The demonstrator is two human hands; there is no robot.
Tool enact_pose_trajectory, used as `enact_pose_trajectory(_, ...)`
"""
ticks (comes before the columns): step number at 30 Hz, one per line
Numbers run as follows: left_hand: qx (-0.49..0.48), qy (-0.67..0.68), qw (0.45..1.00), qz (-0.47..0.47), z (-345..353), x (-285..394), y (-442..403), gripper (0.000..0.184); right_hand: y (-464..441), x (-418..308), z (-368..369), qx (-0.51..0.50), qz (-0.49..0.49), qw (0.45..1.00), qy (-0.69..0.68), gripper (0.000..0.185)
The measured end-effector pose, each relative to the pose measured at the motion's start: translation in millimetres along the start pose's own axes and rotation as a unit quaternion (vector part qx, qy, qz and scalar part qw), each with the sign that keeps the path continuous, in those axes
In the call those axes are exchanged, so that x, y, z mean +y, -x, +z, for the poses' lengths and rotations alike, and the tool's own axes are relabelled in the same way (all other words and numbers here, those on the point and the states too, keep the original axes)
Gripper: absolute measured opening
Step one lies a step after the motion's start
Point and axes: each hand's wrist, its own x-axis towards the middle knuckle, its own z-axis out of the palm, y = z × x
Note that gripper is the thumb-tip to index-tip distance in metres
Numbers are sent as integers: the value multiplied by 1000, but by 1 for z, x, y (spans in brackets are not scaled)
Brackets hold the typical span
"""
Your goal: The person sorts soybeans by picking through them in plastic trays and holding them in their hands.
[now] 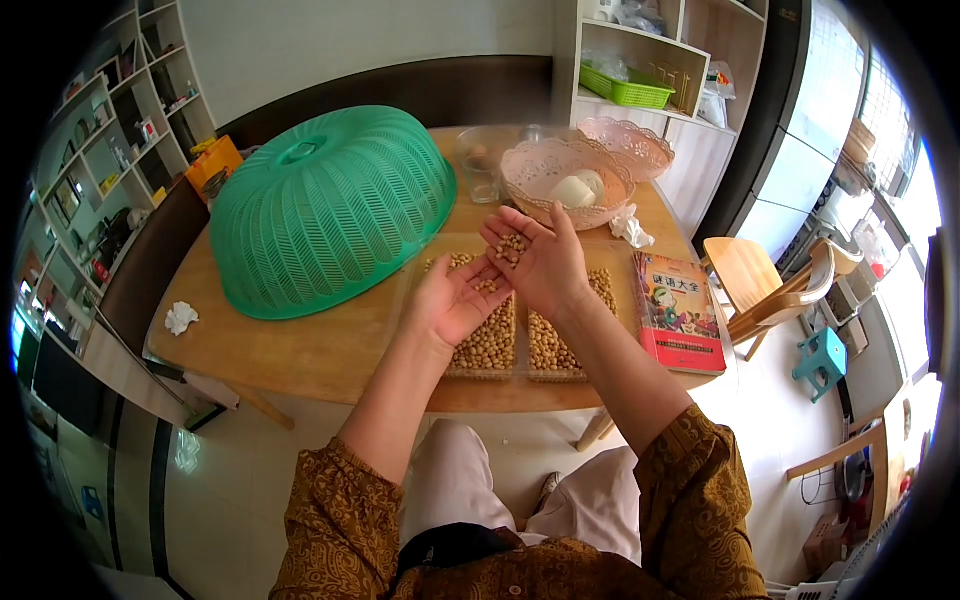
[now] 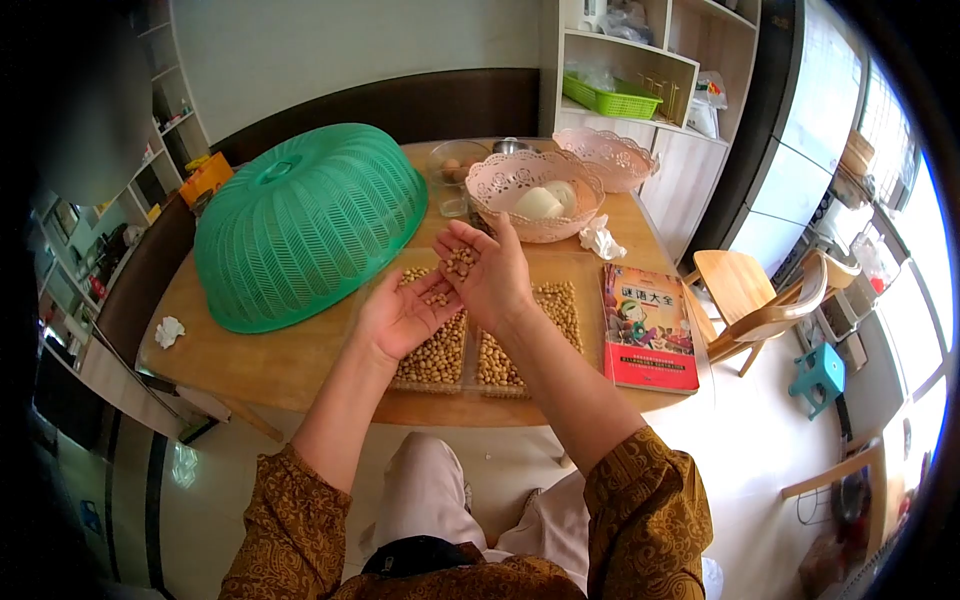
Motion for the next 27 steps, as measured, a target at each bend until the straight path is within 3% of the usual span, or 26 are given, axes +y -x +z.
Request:
enact_pose_trajectory(12, -9, -14, 1000, 15, 4, -1, 5, 55, 1, -1, 0, -12, 1, 1000, 4, 67)
enact_pose_trajectory(20, 4, -34, 999, 22, 10, -1, 8, 55, 4, 2, 6, -70, -18, 990, 119, 71)
enact_pose_trajectory(27, -13, -46, 998, 34, 7, -2, 8, 53, 8, 2, 12, -100, -13, 985, 142, 71)
